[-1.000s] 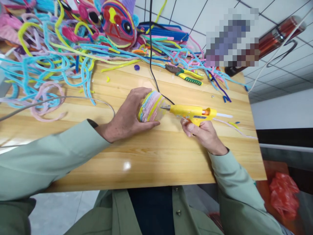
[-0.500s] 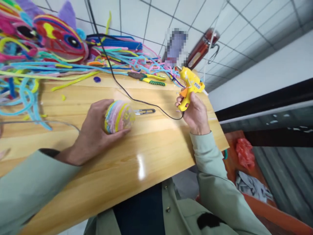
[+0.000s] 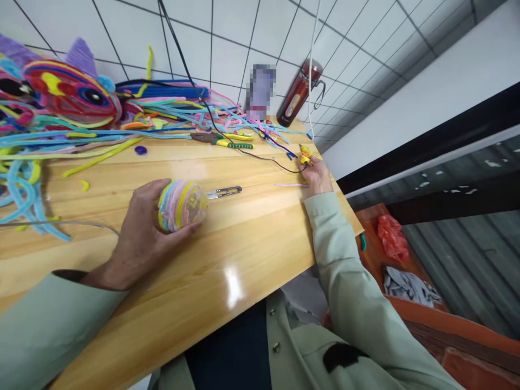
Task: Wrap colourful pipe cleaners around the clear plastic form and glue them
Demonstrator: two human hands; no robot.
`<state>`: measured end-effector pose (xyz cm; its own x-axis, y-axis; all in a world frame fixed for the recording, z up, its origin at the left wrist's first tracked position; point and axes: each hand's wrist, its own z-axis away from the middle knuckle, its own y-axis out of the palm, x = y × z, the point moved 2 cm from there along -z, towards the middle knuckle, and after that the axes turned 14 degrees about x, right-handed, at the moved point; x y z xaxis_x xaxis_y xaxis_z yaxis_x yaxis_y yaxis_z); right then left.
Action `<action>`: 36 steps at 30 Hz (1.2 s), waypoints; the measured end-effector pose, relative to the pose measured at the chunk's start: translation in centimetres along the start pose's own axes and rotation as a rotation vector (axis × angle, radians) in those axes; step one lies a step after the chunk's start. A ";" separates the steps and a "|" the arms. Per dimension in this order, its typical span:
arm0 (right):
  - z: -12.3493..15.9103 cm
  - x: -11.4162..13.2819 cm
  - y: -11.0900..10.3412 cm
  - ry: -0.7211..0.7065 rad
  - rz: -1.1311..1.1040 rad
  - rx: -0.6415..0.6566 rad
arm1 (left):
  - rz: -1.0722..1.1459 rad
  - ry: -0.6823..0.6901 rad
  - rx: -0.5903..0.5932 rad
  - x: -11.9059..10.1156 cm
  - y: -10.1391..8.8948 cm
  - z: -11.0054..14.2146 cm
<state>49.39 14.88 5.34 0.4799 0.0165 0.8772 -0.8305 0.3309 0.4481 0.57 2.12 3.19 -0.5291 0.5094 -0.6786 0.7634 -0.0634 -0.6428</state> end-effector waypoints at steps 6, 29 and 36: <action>1.6 -0.3 0.8 -0.035 0.118 -0.067 | 0.008 0.141 -0.035 0.4 0.3 0.1; 9.7 -7.3 26.4 -0.173 1.035 1.040 | 0.146 0.169 0.151 -1.3 1.3 -0.2; 9.5 -9.7 33.2 -0.167 1.116 1.323 | 0.265 0.165 0.132 -1.3 1.2 -0.4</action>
<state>14.50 16.77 13.28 -0.3990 -0.4375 0.8059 -0.4061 -0.7036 -0.5831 2.32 1.72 3.40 -0.2429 0.5917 -0.7687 0.8063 -0.3174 -0.4991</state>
